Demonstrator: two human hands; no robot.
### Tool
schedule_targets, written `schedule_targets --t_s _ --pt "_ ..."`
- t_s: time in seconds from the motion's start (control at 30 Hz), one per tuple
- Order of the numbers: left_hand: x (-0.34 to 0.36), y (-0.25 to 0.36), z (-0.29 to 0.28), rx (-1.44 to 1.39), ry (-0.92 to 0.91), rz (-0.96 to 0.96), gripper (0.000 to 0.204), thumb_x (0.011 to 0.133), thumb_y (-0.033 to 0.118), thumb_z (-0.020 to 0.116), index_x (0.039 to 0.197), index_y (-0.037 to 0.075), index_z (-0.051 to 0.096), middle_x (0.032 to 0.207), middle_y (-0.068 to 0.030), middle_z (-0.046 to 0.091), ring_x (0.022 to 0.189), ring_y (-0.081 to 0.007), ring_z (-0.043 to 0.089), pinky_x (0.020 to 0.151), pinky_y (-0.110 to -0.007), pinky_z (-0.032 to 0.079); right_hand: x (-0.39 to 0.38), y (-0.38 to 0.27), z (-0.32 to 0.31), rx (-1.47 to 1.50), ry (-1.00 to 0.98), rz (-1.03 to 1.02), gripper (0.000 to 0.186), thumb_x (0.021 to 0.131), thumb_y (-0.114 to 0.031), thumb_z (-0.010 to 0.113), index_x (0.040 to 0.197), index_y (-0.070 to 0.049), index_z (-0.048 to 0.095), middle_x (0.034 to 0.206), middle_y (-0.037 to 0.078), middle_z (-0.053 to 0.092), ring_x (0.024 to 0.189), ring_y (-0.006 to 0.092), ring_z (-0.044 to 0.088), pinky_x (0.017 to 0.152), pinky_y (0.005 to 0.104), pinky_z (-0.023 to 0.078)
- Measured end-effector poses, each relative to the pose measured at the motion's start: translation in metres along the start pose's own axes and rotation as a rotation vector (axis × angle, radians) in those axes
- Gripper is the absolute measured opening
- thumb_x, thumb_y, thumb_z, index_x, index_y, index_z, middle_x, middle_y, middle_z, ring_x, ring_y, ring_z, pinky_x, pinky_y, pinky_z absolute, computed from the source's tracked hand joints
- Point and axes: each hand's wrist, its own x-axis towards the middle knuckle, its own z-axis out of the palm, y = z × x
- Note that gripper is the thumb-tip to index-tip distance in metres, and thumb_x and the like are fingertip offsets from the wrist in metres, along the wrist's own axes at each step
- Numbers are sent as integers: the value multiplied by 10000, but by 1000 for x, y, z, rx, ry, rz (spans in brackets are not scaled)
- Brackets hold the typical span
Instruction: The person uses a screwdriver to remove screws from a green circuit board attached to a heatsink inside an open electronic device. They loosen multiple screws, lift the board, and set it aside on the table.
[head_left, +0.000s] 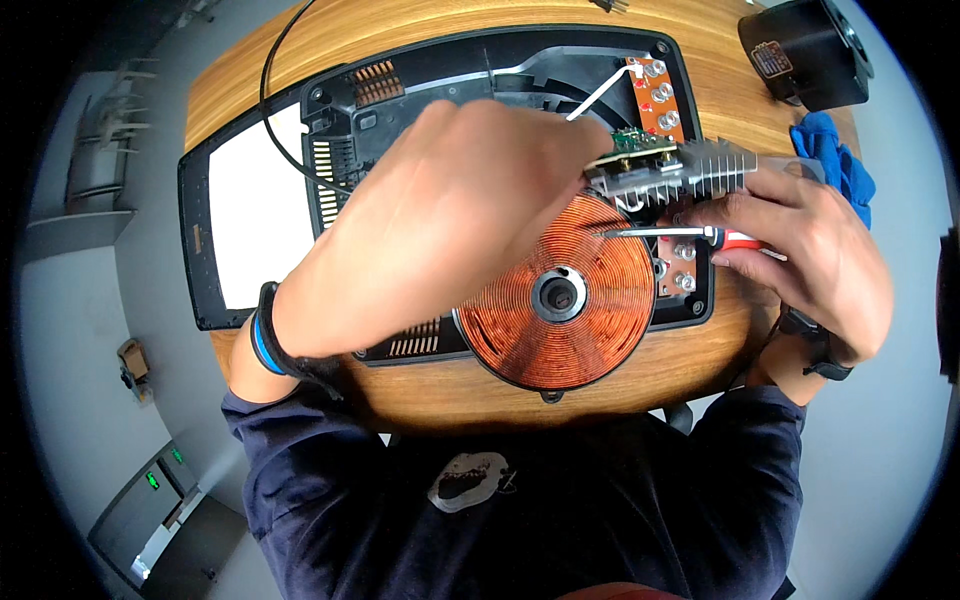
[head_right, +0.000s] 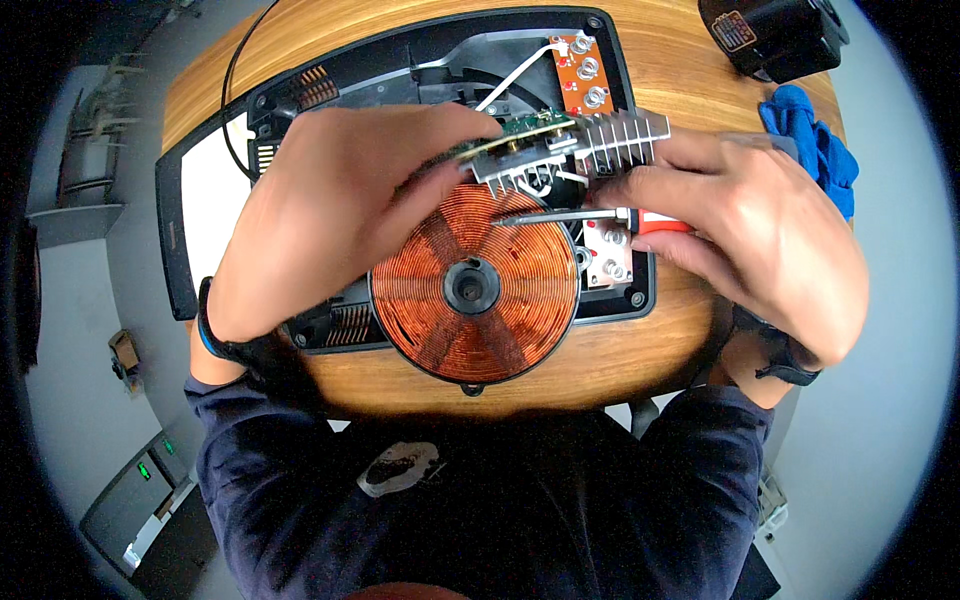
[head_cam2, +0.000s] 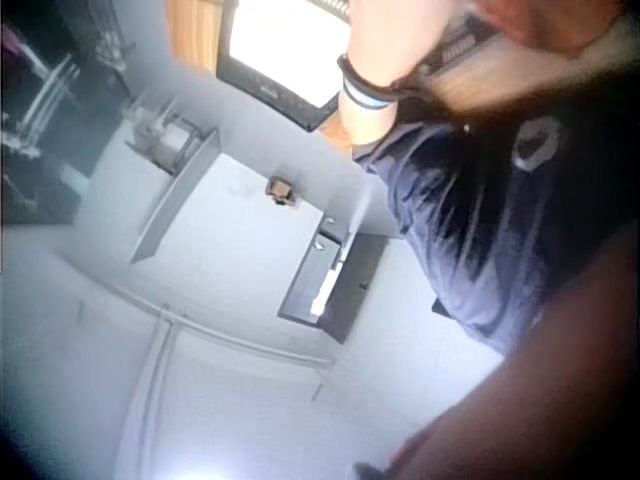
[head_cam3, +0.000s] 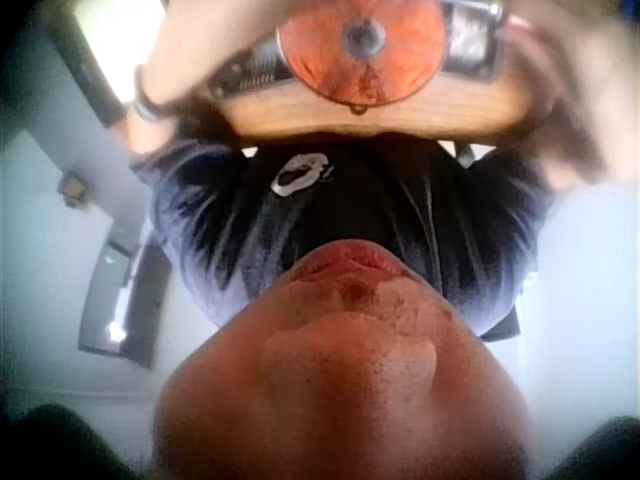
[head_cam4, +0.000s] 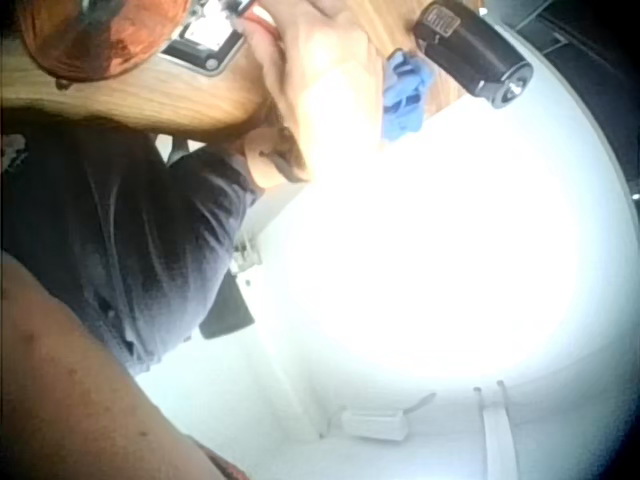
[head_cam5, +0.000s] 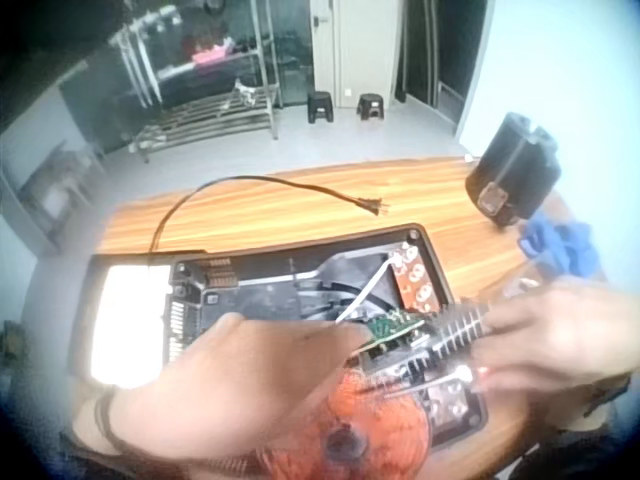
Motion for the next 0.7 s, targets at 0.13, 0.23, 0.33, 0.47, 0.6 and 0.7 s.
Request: schedule_targets --t_s 0.13,0.23,0.33,0.47,0.6,0.7 --pt "2 -2 -1 40 74 -63 241 1020 80 748 1260 62 771 842 -228 685 709 -441 659 647 -424 549 0 1 -4 29 -35 1 309 951 -184 786 1183 20 791 988 163 648 881 352 680 757 462 527" --pt "1 -12 1 7 132 -102 177 1088 90 715 1243 12 753 776 -109 710 606 -194 630 588 -328 515 -3 -1 1 69 16 17 318 960 -155 767 1219 30 778 977 164 619 881 353 668 773 457 523" --pt "-4 -19 0 -196 104 -282 194 1163 95 646 1256 -59 720 842 74 664 754 43 517 586 -195 436 1 -5 5 72 95 6 350 958 -98 745 1283 32 761 976 168 613 891 355 668 790 449 525" --pt "-6 -24 -4 -386 61 -430 226 1169 130 652 1271 -64 708 843 104 604 732 38 468 602 -182 392 5 -11 11 30 173 16 405 956 -65 723 1352 24 732 991 178 624 911 376 671 829 449 531" --pt "-6 -37 -4 -379 35 -355 245 1176 172 647 1247 -54 713 818 131 533 712 36 409 587 -196 343 9 -19 16 24 235 23 424 960 -68 716 1378 8 707 1053 211 670 984 412 700 874 466 550" --pt "-5 -35 -9 -353 14 -374 247 1178 186 642 1223 -45 715 808 138 502 709 34 388 586 -204 325 13 -24 26 11 289 1 428 958 -71 715 1379 -4 688 1112 235 710 1049 435 726 903 477 571"
